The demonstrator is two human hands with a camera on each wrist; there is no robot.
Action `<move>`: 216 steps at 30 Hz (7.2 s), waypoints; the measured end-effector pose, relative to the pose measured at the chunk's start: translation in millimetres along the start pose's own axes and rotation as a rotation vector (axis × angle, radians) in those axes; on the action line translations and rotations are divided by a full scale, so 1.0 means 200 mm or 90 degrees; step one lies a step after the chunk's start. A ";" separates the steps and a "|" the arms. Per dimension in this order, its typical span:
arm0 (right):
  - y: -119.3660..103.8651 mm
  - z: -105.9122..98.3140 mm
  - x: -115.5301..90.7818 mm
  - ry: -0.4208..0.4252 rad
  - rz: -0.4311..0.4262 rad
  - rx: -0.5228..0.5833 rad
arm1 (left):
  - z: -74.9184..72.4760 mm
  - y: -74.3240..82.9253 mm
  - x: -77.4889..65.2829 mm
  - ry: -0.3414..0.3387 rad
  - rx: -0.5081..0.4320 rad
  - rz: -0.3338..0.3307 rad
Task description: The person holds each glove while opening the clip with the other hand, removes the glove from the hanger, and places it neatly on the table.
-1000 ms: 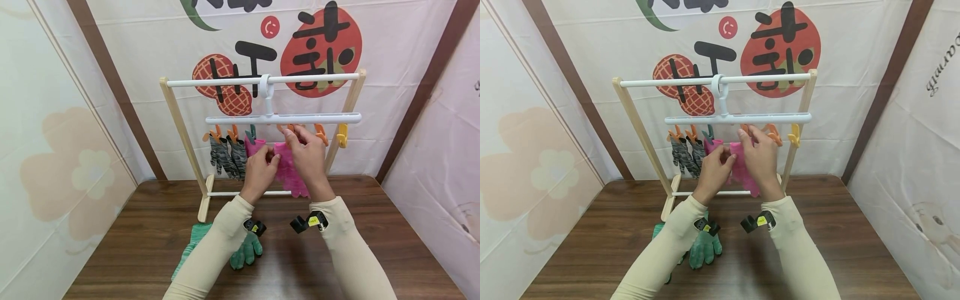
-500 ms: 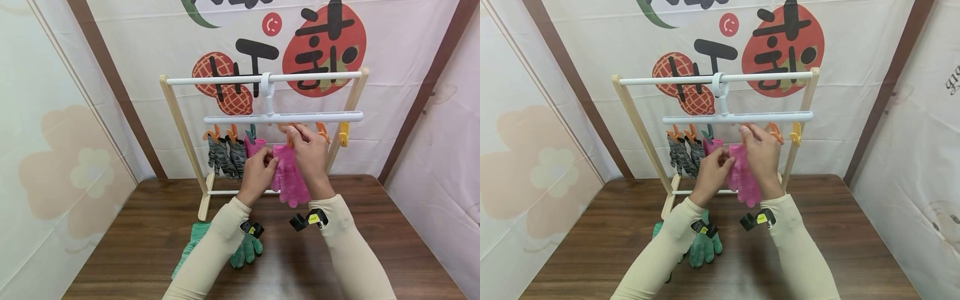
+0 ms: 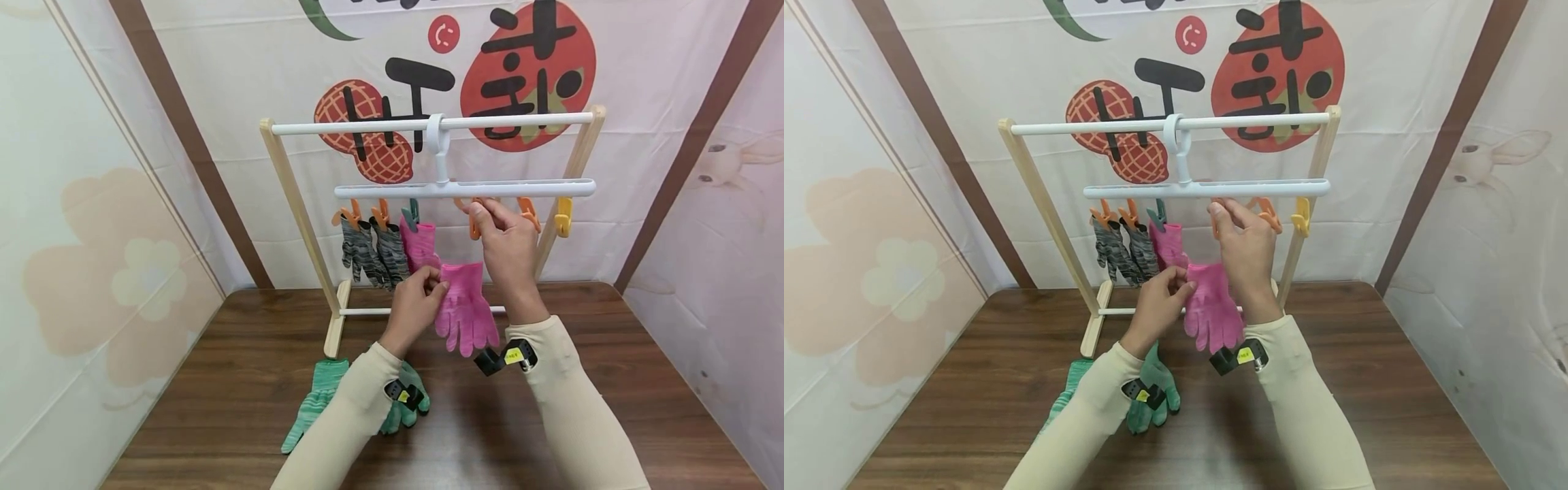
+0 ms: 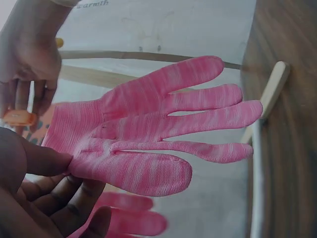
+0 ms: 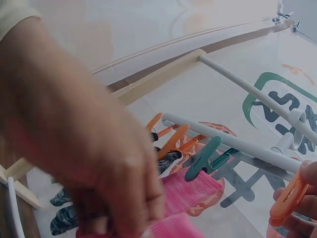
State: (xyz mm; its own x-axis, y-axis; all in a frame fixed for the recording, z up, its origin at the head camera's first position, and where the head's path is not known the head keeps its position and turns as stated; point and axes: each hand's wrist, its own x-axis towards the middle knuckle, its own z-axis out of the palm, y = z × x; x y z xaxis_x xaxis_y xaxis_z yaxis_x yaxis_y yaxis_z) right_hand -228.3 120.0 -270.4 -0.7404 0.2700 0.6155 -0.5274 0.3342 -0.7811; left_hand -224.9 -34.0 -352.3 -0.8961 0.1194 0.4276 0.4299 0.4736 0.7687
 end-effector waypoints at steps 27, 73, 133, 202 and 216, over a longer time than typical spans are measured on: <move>-0.01 -0.01 0.00 -0.003 0.011 0.012 | 0.24 -0.28 -0.26 -0.157 0.040 -0.160; 0.00 -0.03 -0.01 -0.056 0.029 -0.004 | 0.27 -0.42 -0.29 -0.136 0.343 -0.034; 0.10 0.22 -0.05 -0.220 0.073 -0.065 | -0.10 0.03 0.08 0.148 0.210 0.090; -0.01 0.26 0.08 -0.216 -0.006 -0.008 | -0.15 0.00 0.12 0.185 0.039 0.015; -0.01 0.28 0.08 -0.157 0.029 0.019 | -0.16 -0.03 0.09 0.151 0.039 0.019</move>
State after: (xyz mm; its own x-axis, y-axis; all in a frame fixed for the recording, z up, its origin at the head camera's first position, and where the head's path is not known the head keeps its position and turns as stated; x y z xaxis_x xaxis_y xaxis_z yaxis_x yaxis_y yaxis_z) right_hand -263.3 73.4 -264.9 -0.8408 0.0547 0.5386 -0.5008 0.2995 -0.8121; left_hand -239.3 -62.5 -333.3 -0.8293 -0.0702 0.5544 0.4414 0.5262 0.7269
